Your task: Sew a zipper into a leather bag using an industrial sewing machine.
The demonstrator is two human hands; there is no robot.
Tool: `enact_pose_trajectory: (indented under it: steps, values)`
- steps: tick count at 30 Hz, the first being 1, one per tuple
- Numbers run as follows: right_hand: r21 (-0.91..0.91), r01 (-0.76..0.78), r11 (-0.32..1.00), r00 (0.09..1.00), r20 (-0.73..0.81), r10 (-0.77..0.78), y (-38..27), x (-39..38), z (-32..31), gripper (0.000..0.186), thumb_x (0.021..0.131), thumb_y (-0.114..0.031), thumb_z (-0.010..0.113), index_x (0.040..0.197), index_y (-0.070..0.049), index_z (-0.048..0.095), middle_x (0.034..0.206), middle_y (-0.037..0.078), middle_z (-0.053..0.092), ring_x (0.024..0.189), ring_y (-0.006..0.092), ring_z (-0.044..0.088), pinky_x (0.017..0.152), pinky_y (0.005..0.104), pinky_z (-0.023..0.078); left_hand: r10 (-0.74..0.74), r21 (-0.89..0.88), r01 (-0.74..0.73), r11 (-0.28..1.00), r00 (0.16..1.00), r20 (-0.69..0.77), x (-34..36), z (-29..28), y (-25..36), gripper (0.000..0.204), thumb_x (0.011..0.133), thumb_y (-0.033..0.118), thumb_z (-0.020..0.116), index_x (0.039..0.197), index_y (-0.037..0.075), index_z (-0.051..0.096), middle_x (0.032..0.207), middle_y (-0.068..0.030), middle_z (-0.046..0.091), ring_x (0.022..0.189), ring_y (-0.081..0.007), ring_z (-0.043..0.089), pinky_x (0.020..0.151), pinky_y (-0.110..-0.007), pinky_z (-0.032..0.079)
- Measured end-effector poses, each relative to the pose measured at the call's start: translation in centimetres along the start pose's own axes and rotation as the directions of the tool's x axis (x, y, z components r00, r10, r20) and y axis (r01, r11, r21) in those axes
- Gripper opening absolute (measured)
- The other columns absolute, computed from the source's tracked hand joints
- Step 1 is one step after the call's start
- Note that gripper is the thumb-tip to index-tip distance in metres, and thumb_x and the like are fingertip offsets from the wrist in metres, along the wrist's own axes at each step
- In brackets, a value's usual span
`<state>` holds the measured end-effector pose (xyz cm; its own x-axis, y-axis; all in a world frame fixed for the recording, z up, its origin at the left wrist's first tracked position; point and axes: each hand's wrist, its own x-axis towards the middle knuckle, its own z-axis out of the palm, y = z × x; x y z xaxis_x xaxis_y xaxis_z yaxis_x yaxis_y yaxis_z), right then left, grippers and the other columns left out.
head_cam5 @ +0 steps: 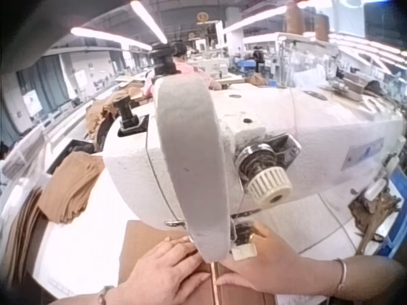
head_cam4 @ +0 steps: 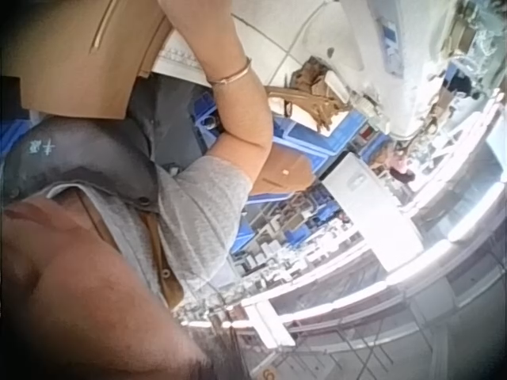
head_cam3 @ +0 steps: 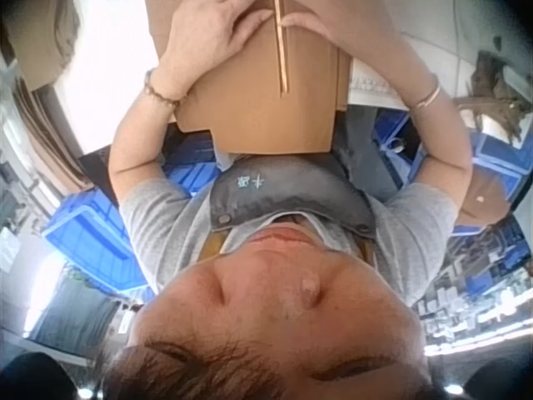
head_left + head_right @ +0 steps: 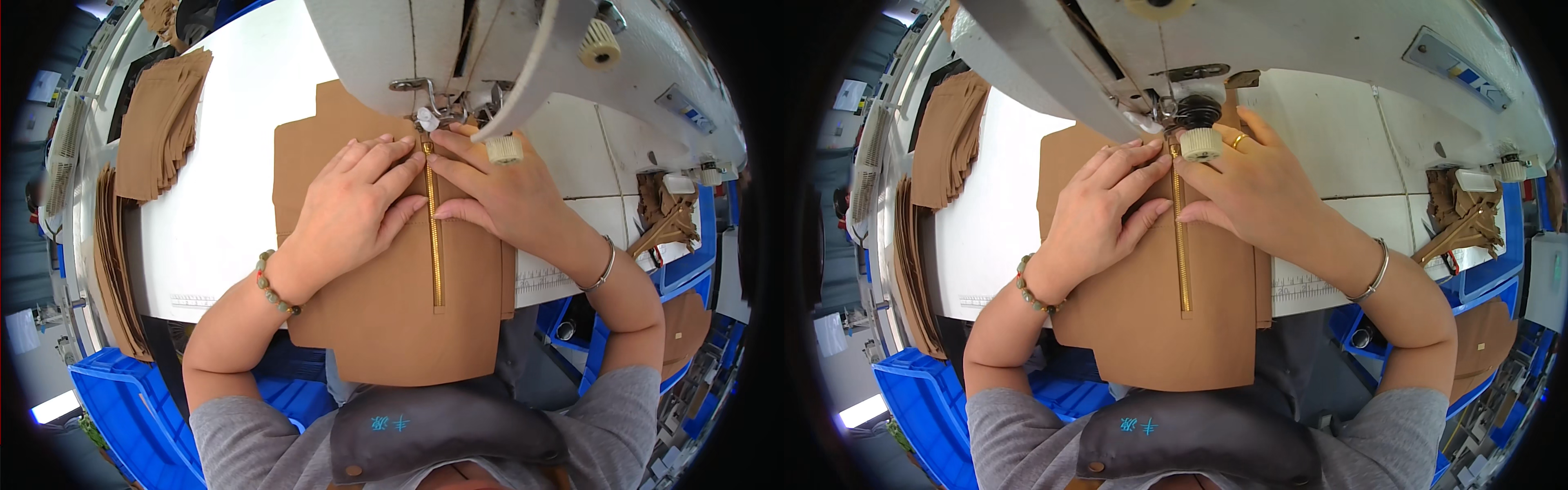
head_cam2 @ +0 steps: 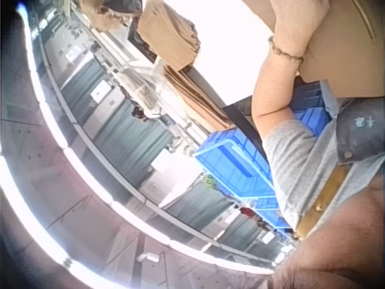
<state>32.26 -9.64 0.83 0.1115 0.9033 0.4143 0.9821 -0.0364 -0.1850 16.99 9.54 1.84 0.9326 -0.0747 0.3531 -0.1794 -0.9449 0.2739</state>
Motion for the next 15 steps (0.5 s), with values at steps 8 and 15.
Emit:
enact_pose_trajectory:
  steps: [8, 15]
  values:
    - [-0.03, 0.001, 1.0, 1.0, 0.003, -0.001, 0.15, 0.05, -0.11, 0.05, 0.082, -0.046, 0.079, 0.115, -0.009, 0.07, 0.126, 0.008, 0.07, 0.123, 0.0285, 0.063, 0.117, 0.0528, 0.04, -0.023, 0.008, 0.023, 1.0, 1.0, -0.006, 0.12, 0.21, 0.46, 0.043, 0.089, 0.02, 0.077, 0.127, 0.001, 0.069, 0.135, -0.0145, 0.066, 0.125, -0.0359, 0.062, 0.105, -0.043, 0.052]
    - [-0.019, -0.018, 1.0, 1.0, 0.003, 0.019, 0.36, -0.03, 0.1, 0.05, 0.082, -0.045, 0.079, 0.117, -0.01, 0.07, 0.126, 0.007, 0.071, 0.123, 0.0278, 0.063, 0.117, 0.0525, 0.04, -0.017, 0.022, 0.017, 1.0, 1.0, -0.021, 0.23, 0.49, 0.37, 0.043, 0.089, 0.02, 0.077, 0.127, 0.001, 0.069, 0.135, -0.0147, 0.066, 0.126, -0.0354, 0.061, 0.105, -0.043, 0.052]
